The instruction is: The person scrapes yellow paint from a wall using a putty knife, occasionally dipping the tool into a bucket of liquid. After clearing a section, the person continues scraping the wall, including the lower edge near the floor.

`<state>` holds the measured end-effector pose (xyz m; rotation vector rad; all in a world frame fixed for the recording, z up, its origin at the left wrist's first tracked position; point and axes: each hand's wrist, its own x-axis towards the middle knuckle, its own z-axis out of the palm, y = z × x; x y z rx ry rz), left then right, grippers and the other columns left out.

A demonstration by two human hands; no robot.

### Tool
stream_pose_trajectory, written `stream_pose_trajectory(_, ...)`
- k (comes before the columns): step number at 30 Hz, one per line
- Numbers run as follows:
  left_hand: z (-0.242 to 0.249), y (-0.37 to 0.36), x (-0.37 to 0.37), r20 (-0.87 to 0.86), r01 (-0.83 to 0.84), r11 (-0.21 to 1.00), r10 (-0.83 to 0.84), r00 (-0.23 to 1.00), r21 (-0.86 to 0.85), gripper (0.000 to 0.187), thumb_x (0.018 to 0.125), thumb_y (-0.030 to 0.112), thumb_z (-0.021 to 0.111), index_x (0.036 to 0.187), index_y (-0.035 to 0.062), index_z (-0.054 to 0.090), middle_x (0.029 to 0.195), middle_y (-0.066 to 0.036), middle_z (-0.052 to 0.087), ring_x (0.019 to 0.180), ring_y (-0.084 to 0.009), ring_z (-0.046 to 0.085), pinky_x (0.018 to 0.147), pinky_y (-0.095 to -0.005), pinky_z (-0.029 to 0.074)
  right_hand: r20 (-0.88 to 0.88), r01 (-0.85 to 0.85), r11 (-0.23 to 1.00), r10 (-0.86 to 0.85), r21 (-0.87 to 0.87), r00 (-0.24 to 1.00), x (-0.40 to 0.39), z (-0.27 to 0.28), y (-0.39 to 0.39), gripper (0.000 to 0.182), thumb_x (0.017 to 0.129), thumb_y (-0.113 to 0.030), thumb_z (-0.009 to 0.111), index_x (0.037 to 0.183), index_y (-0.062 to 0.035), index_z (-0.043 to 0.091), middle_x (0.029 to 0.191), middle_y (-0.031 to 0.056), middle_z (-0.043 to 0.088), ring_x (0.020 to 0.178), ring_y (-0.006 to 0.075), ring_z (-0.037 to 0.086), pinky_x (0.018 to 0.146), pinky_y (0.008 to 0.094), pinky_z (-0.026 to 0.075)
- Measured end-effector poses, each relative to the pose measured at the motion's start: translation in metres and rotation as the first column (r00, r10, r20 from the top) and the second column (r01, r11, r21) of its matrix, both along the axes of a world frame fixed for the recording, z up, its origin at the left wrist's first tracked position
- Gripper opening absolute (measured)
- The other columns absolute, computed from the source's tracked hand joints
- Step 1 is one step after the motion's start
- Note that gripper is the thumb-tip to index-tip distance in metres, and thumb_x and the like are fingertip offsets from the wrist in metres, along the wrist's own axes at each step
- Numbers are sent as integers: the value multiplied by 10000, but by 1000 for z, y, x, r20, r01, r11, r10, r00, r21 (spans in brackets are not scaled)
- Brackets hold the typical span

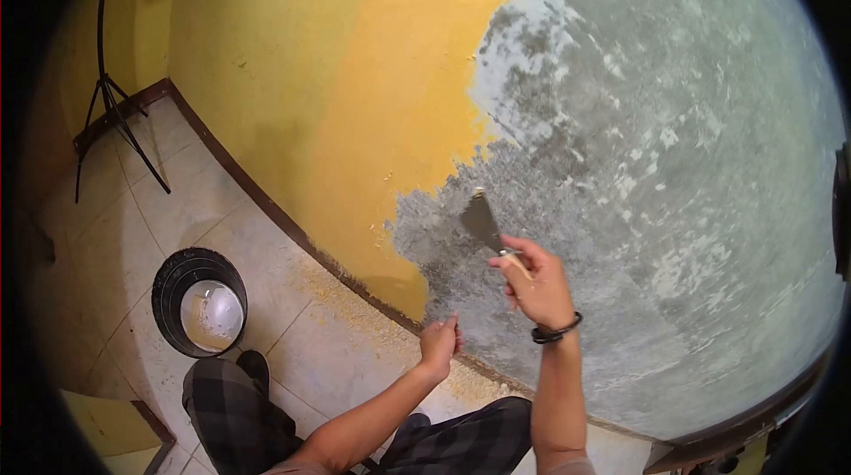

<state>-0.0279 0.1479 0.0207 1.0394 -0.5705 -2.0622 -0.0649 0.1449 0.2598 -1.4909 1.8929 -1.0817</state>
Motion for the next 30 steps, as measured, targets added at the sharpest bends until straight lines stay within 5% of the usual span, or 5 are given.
stream_pose_trajectory(3, 80, -14, 34, 86, -236, 447, 590, 802, -863, 315, 772, 76, 661, 1036, -19, 518, 951, -124, 553, 835, -274, 551, 706, -354, 452, -357, 46, 998, -60, -47, 932, -4, 25, -3, 291, 842, -85, 557, 1119, 2, 579, 767, 76, 680, 611, 99, 598, 549, 251, 466)
stream_pose_trajectory(4, 108, -27, 45, -42, -239, 199, 680, 732, -950, 395, 755, 51, 655, 1110, -42, 509, 1038, -169, 544, 935, -311, 544, 780, -362, 453, -343, 62, 996, -78, -59, 936, -3, 30, -7, 280, 830, -92, 569, 1092, 2, 594, 725, 88, 676, 635, 108, 617, 595, 261, 469)
stream_pose_trajectory(9, 179, -89, 45, -127, -106, -71, 656, 744, -992, 530, 737, -2, 597, 1240, -60, 441, 1178, -226, 495, 1113, -374, 476, 947, -414, 415, -395, 41, 998, -60, -55, 917, 7, 47, -26, 274, 815, -80, 570, 1075, 4, 599, 728, 109, 677, 670, 145, 648, 617, 271, 483)
stream_pose_trajectory(21, 183, -125, 37, -245, -263, -112, 796, 553, -958, 311, 736, 15, 588, 1040, -54, 578, 868, -184, 595, 744, -333, 582, 616, -377, 489, -525, -4, 972, -123, -234, 842, 23, 21, -57, 243, 765, -78, 589, 975, 37, 632, 817, 217, 656, 716, 288, 669, 657, 334, 518)
stream_pose_trajectory(30, 167, -157, 58, -175, -222, -66, 837, 519, -973, 293, 780, 72, 549, 1053, -31, 569, 953, -181, 600, 807, -323, 591, 688, -397, 493, -587, -76, 957, -108, -279, 802, 51, 6, -103, 249, 750, -97, 550, 951, 11, 650, 847, 213, 656, 737, 314, 660, 684, 371, 515)
